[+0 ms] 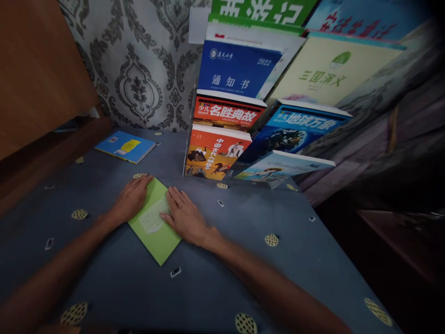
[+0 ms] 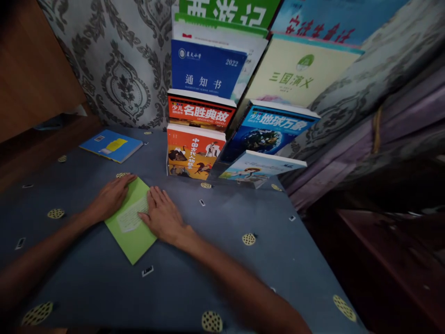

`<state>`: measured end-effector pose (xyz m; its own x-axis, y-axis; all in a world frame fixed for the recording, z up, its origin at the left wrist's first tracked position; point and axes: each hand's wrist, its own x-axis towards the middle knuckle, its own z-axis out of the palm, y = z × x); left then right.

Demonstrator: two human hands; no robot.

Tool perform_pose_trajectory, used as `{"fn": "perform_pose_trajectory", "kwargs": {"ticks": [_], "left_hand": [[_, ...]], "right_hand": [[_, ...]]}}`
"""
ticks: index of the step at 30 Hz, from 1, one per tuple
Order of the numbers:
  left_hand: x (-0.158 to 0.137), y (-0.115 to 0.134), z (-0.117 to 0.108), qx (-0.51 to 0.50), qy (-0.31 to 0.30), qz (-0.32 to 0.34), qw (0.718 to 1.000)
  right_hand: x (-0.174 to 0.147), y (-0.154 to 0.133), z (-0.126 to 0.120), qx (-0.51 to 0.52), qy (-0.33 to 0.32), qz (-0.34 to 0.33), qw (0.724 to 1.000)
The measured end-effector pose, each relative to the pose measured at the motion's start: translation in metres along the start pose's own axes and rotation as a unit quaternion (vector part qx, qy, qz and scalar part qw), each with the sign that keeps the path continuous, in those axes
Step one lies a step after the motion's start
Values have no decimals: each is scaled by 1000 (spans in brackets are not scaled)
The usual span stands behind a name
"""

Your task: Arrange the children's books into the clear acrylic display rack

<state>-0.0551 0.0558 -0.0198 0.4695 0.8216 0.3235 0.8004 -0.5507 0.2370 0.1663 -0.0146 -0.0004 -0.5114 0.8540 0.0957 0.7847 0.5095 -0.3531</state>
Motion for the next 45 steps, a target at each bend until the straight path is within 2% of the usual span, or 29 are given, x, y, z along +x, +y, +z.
{"fn": "perform_pose_trajectory", "kwargs": {"ticks": [5, 10, 13, 15, 18, 21, 25, 28, 32, 38, 45], "left_hand": [[-2, 12, -2, 38, -14, 1, 999], [-22, 56, -1, 41, -67, 59, 995], [-38, 79, 0, 15, -62, 71, 995], [-45, 84, 0, 1, -56, 63, 996], [-45, 76, -3, -4, -70, 66, 995], [-40, 53, -7, 9, -86, 59, 995], [-37, 20, -17, 25, -78, 4, 997], [-42, 9, -23, 16, -66, -23, 997], [-53, 12, -26, -2, -56, -41, 998], [-75, 33, -27, -11, -77, -32, 996], [-93, 58, -25, -9, -58, -6, 998]], "right_hand": [[-28, 5, 8, -23, 28, 3, 999], [-32, 8, 14, -30, 43, -8, 999], [-33, 9, 13, -28, 40, -15, 999], [-34, 8, 10, -32, 32, -17, 999], [-36, 5, 5, -47, 15, -17, 999], [-40, 3, 4, -49, 10, -19, 999], [-46, 1, 5, -33, 13, -26, 999], [-51, -2, 3, -37, 0, -24, 999], [-62, -5, 0, -32, -2, -41, 999], [-94, -13, -1, -27, -17, -70, 997], [-130, -42, -1, -7, -60, -38, 997]]}}
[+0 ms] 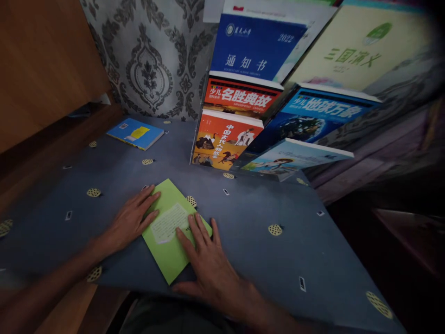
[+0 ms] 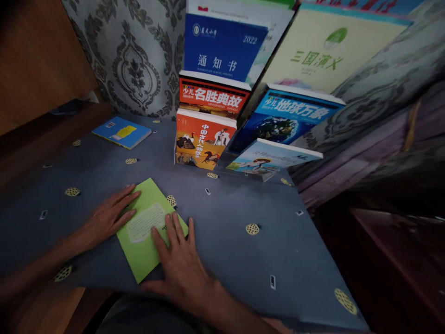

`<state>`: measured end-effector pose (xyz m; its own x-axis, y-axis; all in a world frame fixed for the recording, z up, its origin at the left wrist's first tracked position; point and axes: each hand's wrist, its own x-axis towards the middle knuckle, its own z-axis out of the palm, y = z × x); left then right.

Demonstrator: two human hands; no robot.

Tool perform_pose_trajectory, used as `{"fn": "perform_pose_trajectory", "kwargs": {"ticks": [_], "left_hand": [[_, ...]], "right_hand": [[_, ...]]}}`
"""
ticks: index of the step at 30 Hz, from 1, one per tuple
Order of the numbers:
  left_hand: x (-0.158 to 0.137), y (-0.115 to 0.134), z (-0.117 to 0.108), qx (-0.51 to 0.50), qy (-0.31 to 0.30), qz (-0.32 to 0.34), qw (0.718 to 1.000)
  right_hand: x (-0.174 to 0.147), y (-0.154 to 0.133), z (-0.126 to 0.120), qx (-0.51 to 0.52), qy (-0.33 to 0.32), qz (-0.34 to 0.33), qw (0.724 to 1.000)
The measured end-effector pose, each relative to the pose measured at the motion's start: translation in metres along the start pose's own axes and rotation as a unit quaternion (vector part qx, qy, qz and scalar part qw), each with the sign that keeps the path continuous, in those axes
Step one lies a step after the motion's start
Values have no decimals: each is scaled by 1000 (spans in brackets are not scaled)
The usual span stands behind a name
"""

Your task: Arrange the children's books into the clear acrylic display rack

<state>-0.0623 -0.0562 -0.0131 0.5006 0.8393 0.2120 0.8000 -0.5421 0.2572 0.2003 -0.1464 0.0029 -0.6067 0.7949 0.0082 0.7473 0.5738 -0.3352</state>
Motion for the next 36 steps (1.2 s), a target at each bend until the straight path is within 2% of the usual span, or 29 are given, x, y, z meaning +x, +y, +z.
{"fn": "perform_pose_trajectory", "kwargs": {"ticks": [6, 13, 19, 22, 24, 26, 30, 33, 36], "left_hand": [[1, -1, 3, 0, 1, 2, 1000], [-5, 7, 5, -11, 30, 11, 999], [-18, 22, 7, -19, 14, 9, 1000], [-21, 24, 4, -33, -7, 5, 999], [-21, 25, -1, -44, -25, 18, 999], [-20, 26, -5, -55, -44, 58, 996], [-15, 30, -11, -76, -55, 132, 987], [-8, 35, -10, -106, -16, 127, 986], [4, 39, -16, -160, 19, 91, 983]], "right_hand": [[-4, -24, 8, 9, -10, -37, 999], [-9, -26, 12, 4, 9, -50, 999], [-29, -21, 16, -2, 73, -79, 994], [-36, -13, 16, -10, 134, -108, 985], [-37, -7, 11, 1, 182, -118, 976], [-35, -1, 1, 36, 222, -110, 968], [-24, 9, -26, 142, 287, -70, 945], [-15, 15, -42, 198, 316, -38, 927], [-6, 28, -53, 221, 336, -40, 915]]}}
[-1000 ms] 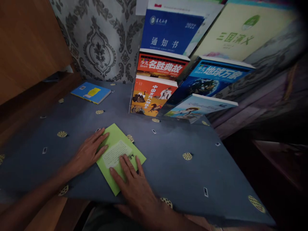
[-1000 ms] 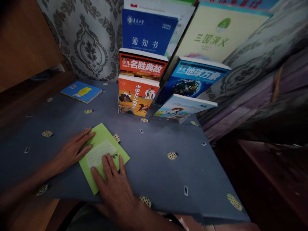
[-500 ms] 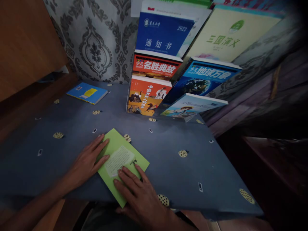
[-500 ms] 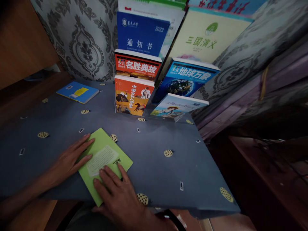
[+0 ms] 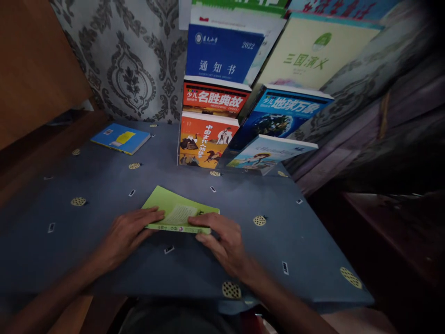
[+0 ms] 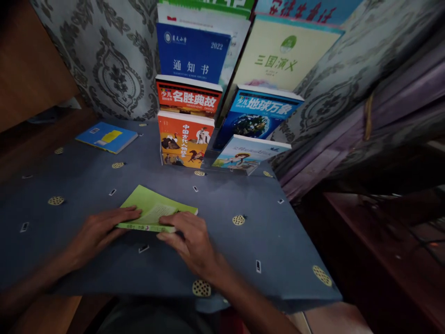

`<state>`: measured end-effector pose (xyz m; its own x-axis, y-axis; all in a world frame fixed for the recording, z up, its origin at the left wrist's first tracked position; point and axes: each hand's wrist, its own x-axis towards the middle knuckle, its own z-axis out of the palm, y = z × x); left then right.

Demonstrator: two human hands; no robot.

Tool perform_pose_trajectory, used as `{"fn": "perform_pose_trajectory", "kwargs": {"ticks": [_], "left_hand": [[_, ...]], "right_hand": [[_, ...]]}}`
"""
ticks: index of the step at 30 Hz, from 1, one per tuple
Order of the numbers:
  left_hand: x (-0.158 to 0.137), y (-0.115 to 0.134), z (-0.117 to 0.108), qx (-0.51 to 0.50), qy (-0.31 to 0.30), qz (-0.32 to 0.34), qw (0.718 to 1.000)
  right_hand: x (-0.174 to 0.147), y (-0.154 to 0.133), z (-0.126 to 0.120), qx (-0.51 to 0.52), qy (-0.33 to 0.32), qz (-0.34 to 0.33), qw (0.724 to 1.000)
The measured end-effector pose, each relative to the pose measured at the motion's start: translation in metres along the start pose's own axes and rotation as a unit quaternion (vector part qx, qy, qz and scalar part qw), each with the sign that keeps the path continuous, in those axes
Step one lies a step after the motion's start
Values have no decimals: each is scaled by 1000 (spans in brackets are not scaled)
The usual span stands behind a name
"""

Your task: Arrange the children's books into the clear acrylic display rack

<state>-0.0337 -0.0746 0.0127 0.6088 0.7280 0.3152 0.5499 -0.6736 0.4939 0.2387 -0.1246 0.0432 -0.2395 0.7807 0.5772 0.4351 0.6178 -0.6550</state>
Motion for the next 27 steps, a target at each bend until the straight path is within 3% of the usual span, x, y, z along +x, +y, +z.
{"fn": "perform_pose_trajectory", "kwargs": {"ticks": [3, 6, 10, 13, 17, 19, 21, 23, 25, 27], "left_hand": [[18, 8, -13, -55, 14, -68, 996], [35, 18, -31, -117, 21, -128, 985], [51, 24, -42, -212, 77, -202, 953], [59, 28, -33, -340, 128, -278, 889], [63, 31, -10, -516, 150, -367, 759], [61, 27, -2, -530, 134, -395, 739], [57, 15, 1, -496, 126, -392, 765], [51, -2, 2, -421, 141, -359, 821], [48, -19, 2, -317, 156, -309, 883], [48, -34, 3, -195, 135, -252, 938]], "right_hand": [[14, 20, -8, 4, 37, 24, 999], [26, 43, -15, 42, 99, 110, 988], [39, 64, -10, 227, 149, 219, 937], [45, 67, 5, 350, 119, 248, 895], [50, 64, 23, 389, 35, 259, 884], [50, 64, 26, 396, 15, 278, 875], [50, 67, 27, 401, -3, 314, 861], [48, 74, 28, 393, -28, 351, 849], [47, 82, 28, 352, -51, 370, 858], [46, 87, 27, 270, -66, 372, 886]]}}
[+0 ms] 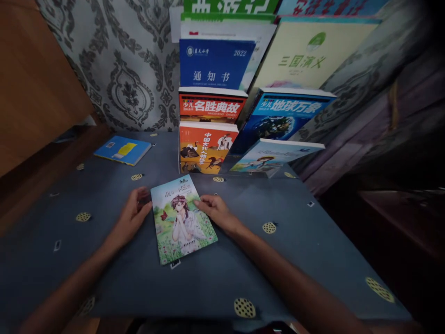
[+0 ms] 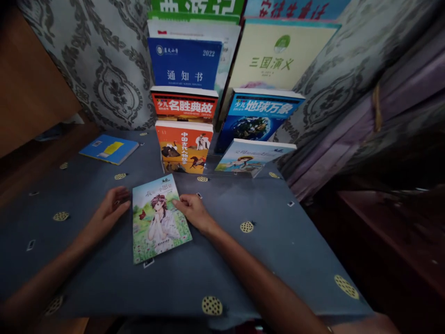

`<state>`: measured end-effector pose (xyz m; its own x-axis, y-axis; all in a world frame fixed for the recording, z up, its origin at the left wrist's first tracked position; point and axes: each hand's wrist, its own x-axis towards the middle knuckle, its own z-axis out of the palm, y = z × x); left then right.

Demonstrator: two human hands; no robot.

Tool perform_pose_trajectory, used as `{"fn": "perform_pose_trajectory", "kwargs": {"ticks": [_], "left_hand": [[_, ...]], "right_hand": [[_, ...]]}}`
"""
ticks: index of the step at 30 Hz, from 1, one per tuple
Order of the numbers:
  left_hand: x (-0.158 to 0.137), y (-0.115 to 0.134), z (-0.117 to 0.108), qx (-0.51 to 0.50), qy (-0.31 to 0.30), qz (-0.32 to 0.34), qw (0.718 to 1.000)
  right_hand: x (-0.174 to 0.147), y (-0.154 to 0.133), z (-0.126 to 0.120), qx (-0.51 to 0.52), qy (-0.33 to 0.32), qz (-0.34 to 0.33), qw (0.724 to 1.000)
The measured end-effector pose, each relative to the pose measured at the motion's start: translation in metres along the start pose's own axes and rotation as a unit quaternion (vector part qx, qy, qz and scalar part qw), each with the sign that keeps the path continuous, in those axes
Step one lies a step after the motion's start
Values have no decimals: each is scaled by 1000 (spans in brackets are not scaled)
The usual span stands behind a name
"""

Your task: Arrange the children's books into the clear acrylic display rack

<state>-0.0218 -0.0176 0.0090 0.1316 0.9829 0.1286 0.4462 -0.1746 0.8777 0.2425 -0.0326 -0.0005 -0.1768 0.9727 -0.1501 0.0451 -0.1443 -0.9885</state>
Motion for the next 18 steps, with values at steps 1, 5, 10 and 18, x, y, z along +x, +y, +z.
{"fn": "perform_pose_trajectory", "kwargs": {"ticks": [1, 5, 10, 18], "left_hand": [[3, -4, 0, 65, -15, 39, 997], [8, -14, 8, 249, -62, 140, 956], [3, -23, 16, 303, -43, 163, 938], [7, -54, 24, 258, 19, 202, 945]], "right_hand": [[0, 0, -2, -53, 11, -3, 999], [-9, -14, -8, -342, 71, -9, 937], [-16, -28, 12, -546, 81, -74, 831], [22, -15, 72, -545, -133, -275, 781]]}}
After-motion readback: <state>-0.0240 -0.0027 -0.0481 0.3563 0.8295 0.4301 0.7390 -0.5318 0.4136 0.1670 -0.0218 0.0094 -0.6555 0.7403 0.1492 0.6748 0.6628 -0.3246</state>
